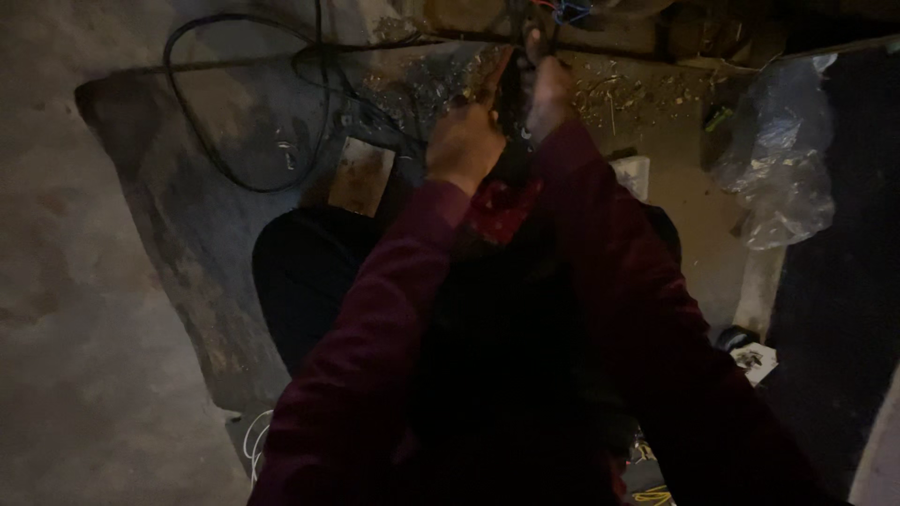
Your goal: The person sits on the floor and uses a red-handled tool to scrape and clean a small electrical component. They then wipe the component with a red cloth. The person repeats the scraping and wiping actions on the same component.
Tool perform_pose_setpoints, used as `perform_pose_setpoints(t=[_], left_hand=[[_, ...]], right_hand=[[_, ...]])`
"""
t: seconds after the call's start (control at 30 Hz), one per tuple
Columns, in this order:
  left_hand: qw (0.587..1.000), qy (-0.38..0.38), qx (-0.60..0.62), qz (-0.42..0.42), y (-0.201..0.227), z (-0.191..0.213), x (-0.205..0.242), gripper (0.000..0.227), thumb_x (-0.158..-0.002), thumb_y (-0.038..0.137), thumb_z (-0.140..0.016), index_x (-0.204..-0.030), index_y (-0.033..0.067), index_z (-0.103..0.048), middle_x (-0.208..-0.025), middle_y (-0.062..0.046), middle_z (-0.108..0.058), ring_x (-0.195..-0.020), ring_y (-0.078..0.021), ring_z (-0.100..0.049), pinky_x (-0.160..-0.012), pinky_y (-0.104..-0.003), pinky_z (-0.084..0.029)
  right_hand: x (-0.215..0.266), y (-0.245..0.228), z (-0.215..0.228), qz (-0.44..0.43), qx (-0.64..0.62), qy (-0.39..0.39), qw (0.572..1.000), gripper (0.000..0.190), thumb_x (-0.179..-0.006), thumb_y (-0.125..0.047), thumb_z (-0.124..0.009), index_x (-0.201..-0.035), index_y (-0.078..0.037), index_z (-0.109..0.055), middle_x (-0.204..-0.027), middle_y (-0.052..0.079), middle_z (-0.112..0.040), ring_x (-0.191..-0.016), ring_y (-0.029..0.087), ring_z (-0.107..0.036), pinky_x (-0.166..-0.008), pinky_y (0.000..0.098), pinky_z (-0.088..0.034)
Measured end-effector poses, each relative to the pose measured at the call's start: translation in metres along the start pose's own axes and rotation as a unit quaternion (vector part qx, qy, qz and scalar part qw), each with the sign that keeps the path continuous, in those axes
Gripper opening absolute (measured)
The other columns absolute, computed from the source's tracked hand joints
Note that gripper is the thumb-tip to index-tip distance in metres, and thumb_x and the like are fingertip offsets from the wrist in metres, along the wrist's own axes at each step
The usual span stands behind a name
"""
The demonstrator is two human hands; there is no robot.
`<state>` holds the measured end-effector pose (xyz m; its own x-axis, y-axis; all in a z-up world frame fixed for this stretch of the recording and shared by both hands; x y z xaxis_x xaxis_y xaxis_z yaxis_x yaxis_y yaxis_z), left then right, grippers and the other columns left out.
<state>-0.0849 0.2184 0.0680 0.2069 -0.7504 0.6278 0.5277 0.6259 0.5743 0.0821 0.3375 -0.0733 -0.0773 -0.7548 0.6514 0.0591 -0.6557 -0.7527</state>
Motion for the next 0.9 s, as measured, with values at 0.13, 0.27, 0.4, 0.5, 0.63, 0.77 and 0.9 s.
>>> perform_pose_setpoints(t=[0.13, 0.27, 0.4, 0.5, 0.63, 0.77, 0.9], left_hand=[[0.999, 0.013, -0.004, -0.043, -0.005, -0.003, -0.004, 0.024, -0.087, 0.019, -0.066, -0.101, 0.0033, -0.077, -0.105, -0.024, -0.073, -0.097, -0.0411, -0.072, -0.086, -0.05, -0.058], [0.998, 0.025, 0.011, -0.052, -0.019, -0.012, -0.002, 0.023, -0.09, 0.02, -0.066, -0.099, 0.001, -0.076, -0.102, -0.026, -0.073, -0.094, -0.0425, -0.071, -0.086, -0.051, -0.057], [0.993, 0.081, 0.01, -0.086, -0.016, -0.005, -0.008, 0.028, -0.077, 0.02, -0.075, -0.094, -0.0017, -0.074, -0.097, -0.027, -0.071, -0.091, -0.0448, -0.069, -0.082, -0.052, -0.055], [1.0, 0.023, -0.004, -0.01, -0.016, -0.004, -0.01, 0.024, -0.083, 0.02, -0.07, -0.096, 0.0006, -0.076, -0.101, -0.025, -0.073, -0.095, -0.0421, -0.072, -0.084, -0.049, -0.058], [0.999, 0.032, -0.01, -0.024, -0.007, 0.011, -0.004, 0.025, -0.081, 0.021, -0.072, -0.094, -0.0006, -0.075, -0.101, -0.026, -0.072, -0.095, -0.0432, -0.07, -0.084, -0.05, -0.056], [1.0, -0.01, -0.01, -0.008, -0.004, 0.021, 0.004, 0.026, -0.091, 0.023, -0.067, -0.101, 0.0005, -0.077, -0.107, -0.024, -0.073, -0.1, -0.0405, -0.072, -0.09, -0.048, -0.057], [1.0, -0.002, 0.0, -0.026, -0.002, 0.028, 0.005, 0.03, -0.094, 0.021, -0.06, -0.118, 0.007, -0.071, -0.104, -0.023, -0.073, -0.097, -0.0407, -0.071, -0.085, -0.051, -0.056]], right_hand=[[0.01, -0.023, 0.001, 0.024, -0.001, -0.142, 0.99, 0.038, -0.101, -0.042, -0.064, -0.123, -0.011, -0.07, -0.091, 0.001, -0.068, -0.073, 0.013, -0.057, -0.067, 0.0305, -0.049], [0.03, -0.04, 0.01, -0.117, 0.033, -0.216, 0.969, 0.041, -0.105, -0.043, -0.059, -0.129, -0.01, -0.068, -0.102, -0.001, -0.071, -0.082, 0.012, -0.064, -0.075, 0.0281, -0.052], [0.04, -0.057, 0.002, -0.201, -0.026, -0.291, 0.935, 0.046, -0.097, -0.042, -0.06, -0.125, -0.007, -0.07, -0.103, 0.001, -0.074, -0.08, 0.012, -0.062, -0.074, 0.0302, -0.05], [0.039, -0.057, -0.002, -0.204, -0.062, -0.295, 0.931, 0.027, -0.102, -0.035, -0.072, -0.113, -0.011, -0.064, -0.098, 0.002, -0.07, -0.083, 0.013, -0.06, -0.078, 0.0307, -0.047], [0.026, -0.047, 0.003, -0.218, -0.058, -0.238, 0.945, 0.037, -0.097, -0.044, -0.072, -0.107, -0.008, -0.066, -0.084, 0.0, -0.064, -0.075, 0.014, -0.058, -0.075, 0.0311, -0.052], [0.01, -0.028, 0.006, -0.235, -0.115, -0.277, 0.925, 0.037, -0.099, -0.046, -0.075, -0.096, -0.013, -0.058, -0.073, -0.004, -0.054, -0.063, 0.011, -0.047, -0.061, 0.0271, -0.044], [-0.003, -0.019, 0.005, -0.268, -0.155, -0.361, 0.88, 0.041, -0.103, -0.052, -0.067, -0.114, -0.012, -0.069, -0.065, -0.012, -0.041, -0.056, 0.002, -0.037, -0.048, 0.0159, -0.03]])
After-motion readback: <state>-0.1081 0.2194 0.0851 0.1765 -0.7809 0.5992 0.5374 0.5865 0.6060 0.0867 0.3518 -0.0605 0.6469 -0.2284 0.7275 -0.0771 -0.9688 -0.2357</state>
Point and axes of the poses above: each hand's wrist, its own x-axis away from the middle knuckle, its own z-axis out of the back of the hand, y = z × x, the point moved 4 cm from there along -x, towards the middle knuckle
